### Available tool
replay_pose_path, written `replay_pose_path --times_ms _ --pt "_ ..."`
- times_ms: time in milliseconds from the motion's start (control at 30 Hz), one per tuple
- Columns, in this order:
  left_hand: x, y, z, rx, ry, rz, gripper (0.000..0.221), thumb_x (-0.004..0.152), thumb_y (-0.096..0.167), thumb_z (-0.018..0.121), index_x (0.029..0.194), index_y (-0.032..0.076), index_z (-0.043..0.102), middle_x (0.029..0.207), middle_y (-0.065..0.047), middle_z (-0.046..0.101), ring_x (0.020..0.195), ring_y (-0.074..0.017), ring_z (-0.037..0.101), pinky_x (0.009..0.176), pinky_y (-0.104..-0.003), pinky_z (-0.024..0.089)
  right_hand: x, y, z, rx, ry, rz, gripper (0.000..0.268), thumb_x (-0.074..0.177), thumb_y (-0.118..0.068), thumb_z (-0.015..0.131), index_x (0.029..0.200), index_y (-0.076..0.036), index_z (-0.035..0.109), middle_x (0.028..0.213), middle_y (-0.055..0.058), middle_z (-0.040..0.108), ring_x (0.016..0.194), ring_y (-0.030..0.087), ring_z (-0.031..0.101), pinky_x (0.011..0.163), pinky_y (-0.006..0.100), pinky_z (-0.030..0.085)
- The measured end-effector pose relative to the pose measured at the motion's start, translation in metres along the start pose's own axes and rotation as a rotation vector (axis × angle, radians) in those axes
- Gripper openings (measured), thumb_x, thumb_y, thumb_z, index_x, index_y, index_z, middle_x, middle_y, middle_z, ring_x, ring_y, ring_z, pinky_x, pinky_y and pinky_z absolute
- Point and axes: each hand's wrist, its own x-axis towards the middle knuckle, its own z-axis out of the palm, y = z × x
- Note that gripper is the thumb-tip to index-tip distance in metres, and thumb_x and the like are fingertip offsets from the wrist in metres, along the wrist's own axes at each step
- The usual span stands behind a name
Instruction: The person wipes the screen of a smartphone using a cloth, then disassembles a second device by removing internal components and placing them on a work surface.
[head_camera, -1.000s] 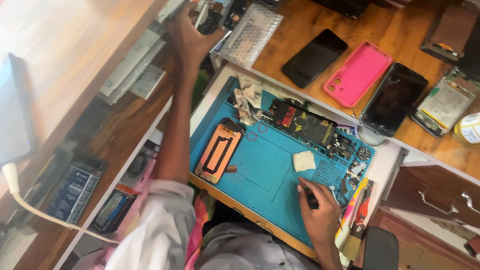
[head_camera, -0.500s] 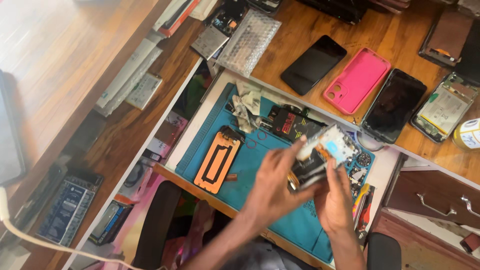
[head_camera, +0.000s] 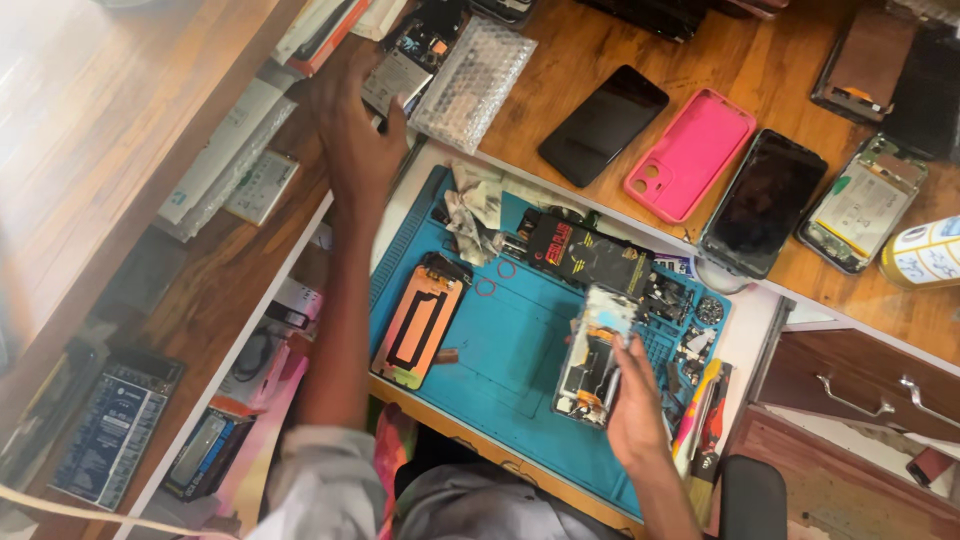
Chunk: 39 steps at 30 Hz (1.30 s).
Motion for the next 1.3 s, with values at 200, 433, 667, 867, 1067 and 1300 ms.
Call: replay_pose_path --times_ms 200,433,667,867,1067,1300 --pt "0.010 -0.043 0.023 -0.142 -0.089 0.000 0.065 0.075 0.017 0.094 0.129 0.001 0.063 0.134 -0.026 0.059 0.126 -0.0385 0.055 0.105 -0.048 0.046 0.006 0.012 -0.007 -0.011 -0.007 0.026 0.041 0.103 -0.032 0.052 0.136 -0.009 0.057 0.113 0.013 0.073 0.097 0.019 0.072 0.082 0.035 0.059" --pt "0.017 -0.059 0.024 -0.267 -0.120 0.033 0.069 0.075 0.020 0.100 0.129 -0.004 0.062 0.127 -0.023 0.068 0.114 -0.0365 0.068 0.099 -0.046 0.054 0.008 0.010 -0.008 -0.036 0.027 0.048 0.040 0.103 -0.034 0.050 0.133 -0.009 0.058 0.109 0.012 0.073 0.092 0.017 0.071 0.081 0.034 0.059" --pt "0.018 -0.064 0.029 -0.331 -0.105 -0.019 0.065 0.077 0.020 0.100 0.128 -0.001 0.064 0.121 -0.019 0.073 0.113 -0.0328 0.072 0.097 -0.044 0.056 0.003 0.004 0.000 0.014 -0.088 -0.011 0.040 0.108 -0.032 0.046 0.138 -0.006 0.052 0.114 0.017 0.071 0.095 0.022 0.071 0.082 0.038 0.058" --pt "0.007 -0.078 0.043 -0.256 -0.036 0.020 0.067 0.080 0.027 0.103 0.130 0.004 0.064 0.125 -0.015 0.072 0.118 -0.0332 0.068 0.094 -0.043 0.056 -0.026 -0.037 0.035 0.187 -0.298 -0.006 0.058 0.102 -0.023 0.044 0.156 -0.004 0.032 0.142 0.029 0.056 0.122 0.041 0.062 0.097 0.048 0.055" --pt "-0.005 -0.075 0.032 -0.090 -0.075 0.024 0.047 0.090 0.028 0.100 0.120 0.005 0.071 0.127 -0.015 0.066 0.126 -0.0345 0.059 0.109 -0.046 0.047 -0.064 -0.097 0.062 0.285 -0.493 -0.073 0.083 0.095 -0.009 0.053 0.167 -0.001 0.011 0.161 0.037 0.033 0.142 0.051 0.044 0.107 0.059 0.047" --pt "-0.045 0.031 -0.010 -0.222 0.076 -0.127 0.012 0.103 0.008 0.075 0.114 0.004 0.074 0.130 -0.017 0.063 0.128 -0.0341 0.060 0.110 -0.046 0.047 -0.069 -0.151 0.075 0.269 -0.559 -0.199 0.089 0.098 -0.001 0.056 0.172 -0.002 0.007 0.166 0.040 0.029 0.145 0.054 0.042 0.112 0.068 0.046"
